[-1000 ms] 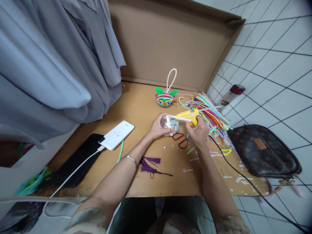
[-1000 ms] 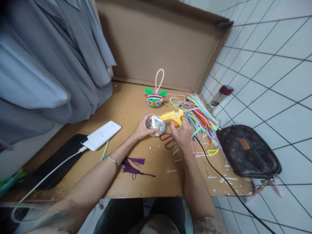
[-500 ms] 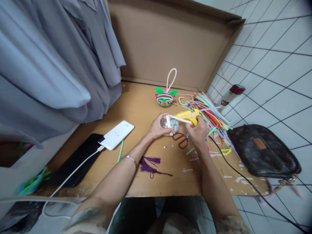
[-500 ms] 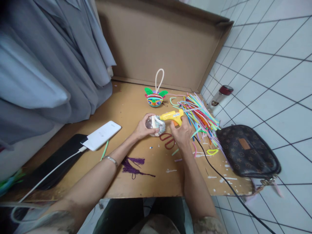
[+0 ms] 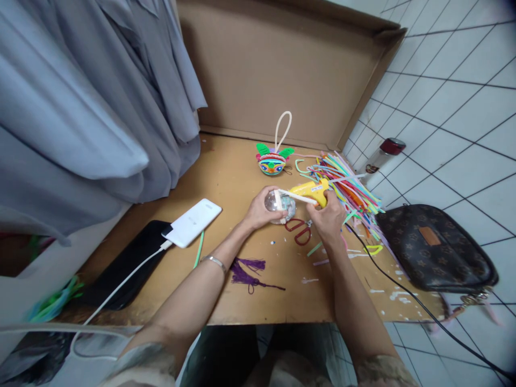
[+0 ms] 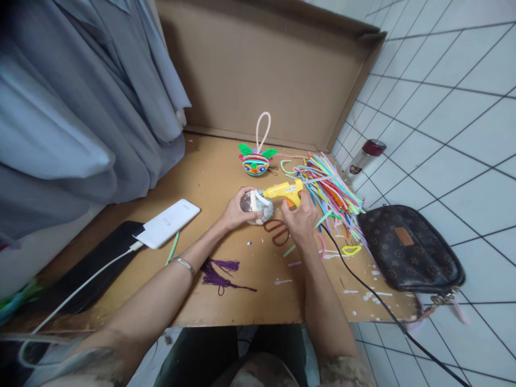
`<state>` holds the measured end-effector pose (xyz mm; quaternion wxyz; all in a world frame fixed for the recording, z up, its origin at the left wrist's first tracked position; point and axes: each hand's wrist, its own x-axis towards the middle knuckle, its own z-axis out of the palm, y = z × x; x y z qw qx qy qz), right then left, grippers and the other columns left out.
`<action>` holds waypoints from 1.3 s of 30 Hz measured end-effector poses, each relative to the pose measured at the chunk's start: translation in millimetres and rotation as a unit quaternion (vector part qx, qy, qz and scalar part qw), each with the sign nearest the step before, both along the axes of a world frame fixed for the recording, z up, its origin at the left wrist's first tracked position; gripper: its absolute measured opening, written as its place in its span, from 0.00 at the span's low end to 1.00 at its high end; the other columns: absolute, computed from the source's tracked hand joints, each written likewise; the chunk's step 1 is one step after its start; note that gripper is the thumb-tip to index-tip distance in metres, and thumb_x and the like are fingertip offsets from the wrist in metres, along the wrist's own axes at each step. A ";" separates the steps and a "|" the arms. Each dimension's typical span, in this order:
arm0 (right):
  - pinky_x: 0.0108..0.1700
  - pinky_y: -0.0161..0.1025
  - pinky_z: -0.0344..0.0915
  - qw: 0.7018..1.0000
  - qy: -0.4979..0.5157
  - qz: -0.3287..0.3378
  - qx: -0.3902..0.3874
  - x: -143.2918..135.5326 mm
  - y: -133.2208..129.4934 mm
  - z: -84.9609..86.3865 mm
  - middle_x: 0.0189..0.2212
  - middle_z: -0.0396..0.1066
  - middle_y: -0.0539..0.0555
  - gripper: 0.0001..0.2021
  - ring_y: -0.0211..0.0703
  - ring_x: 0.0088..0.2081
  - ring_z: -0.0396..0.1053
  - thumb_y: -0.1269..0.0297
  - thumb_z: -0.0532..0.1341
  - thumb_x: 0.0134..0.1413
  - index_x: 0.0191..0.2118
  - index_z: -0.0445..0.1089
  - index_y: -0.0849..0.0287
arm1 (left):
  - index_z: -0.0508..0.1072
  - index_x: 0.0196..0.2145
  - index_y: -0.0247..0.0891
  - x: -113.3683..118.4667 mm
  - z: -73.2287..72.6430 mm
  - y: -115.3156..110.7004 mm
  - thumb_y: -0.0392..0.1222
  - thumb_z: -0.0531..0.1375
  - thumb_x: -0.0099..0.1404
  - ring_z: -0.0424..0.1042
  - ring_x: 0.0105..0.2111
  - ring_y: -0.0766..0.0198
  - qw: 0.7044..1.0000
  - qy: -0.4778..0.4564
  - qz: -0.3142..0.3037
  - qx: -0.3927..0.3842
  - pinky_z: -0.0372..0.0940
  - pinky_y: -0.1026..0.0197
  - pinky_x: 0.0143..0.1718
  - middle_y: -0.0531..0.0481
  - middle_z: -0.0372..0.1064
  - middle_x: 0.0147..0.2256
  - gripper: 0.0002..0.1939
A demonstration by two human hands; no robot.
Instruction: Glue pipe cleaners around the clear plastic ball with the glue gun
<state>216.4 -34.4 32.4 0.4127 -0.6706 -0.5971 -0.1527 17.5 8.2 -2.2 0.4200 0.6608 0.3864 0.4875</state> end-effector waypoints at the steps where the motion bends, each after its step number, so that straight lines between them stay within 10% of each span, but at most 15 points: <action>1: 0.36 0.41 0.63 1.000 0.001 0.004 0.000 -0.2 0.0 0.1 0.32 0.73 0.57 0.17 0.49 0.33 0.69 0.54 0.56 0.49 0.41 0.68 0.59 | 0.67 0.53 0.36 0.0 0.1 0.1 0.45 0.72 0.43 0.72 0.49 0.51 1.000 0.001 0.000 0.001 0.65 0.52 0.54 0.43 0.72 0.49 0.39; 39: 0.33 0.40 0.61 1.000 0.008 -0.010 -0.026 2.4 -1.7 3.2 0.27 0.72 0.54 0.16 0.46 0.29 0.67 0.53 0.57 0.46 0.38 0.69 0.57 | 0.68 0.53 0.36 -0.1 1.7 -1.4 0.45 0.72 0.43 0.73 0.49 0.51 1.000 0.002 -0.004 -0.004 0.66 0.51 0.54 0.44 0.72 0.49 0.38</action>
